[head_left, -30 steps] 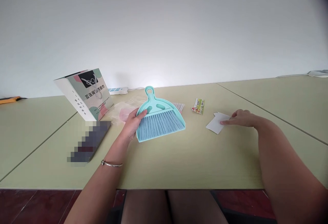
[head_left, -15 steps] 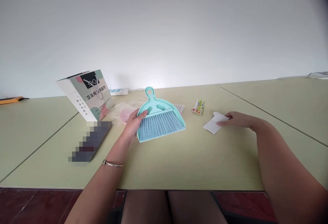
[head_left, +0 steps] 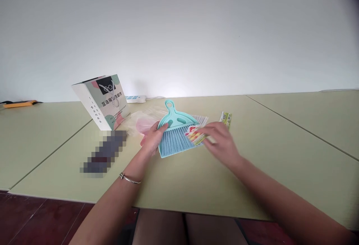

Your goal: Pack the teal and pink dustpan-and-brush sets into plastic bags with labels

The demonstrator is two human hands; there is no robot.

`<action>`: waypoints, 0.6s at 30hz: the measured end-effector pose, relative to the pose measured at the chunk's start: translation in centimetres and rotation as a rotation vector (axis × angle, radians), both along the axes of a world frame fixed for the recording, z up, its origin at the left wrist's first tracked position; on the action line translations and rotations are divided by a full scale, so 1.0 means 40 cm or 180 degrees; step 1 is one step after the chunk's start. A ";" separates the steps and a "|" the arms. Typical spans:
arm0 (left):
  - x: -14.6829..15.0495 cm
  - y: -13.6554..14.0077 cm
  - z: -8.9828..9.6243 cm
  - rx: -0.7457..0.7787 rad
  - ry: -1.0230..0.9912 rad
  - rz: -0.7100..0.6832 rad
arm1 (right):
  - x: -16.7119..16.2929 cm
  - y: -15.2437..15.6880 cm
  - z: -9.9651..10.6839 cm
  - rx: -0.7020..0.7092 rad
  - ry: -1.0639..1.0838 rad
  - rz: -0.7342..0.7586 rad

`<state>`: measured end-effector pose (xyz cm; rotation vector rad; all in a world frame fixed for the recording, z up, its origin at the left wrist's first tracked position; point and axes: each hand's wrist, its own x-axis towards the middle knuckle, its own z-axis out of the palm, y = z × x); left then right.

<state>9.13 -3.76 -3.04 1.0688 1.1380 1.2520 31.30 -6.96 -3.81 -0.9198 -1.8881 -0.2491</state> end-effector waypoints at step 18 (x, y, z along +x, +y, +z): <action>0.044 -0.035 0.024 -0.0233 -0.0387 -0.0279 | -0.032 -0.020 -0.021 0.0592 -0.0608 0.0425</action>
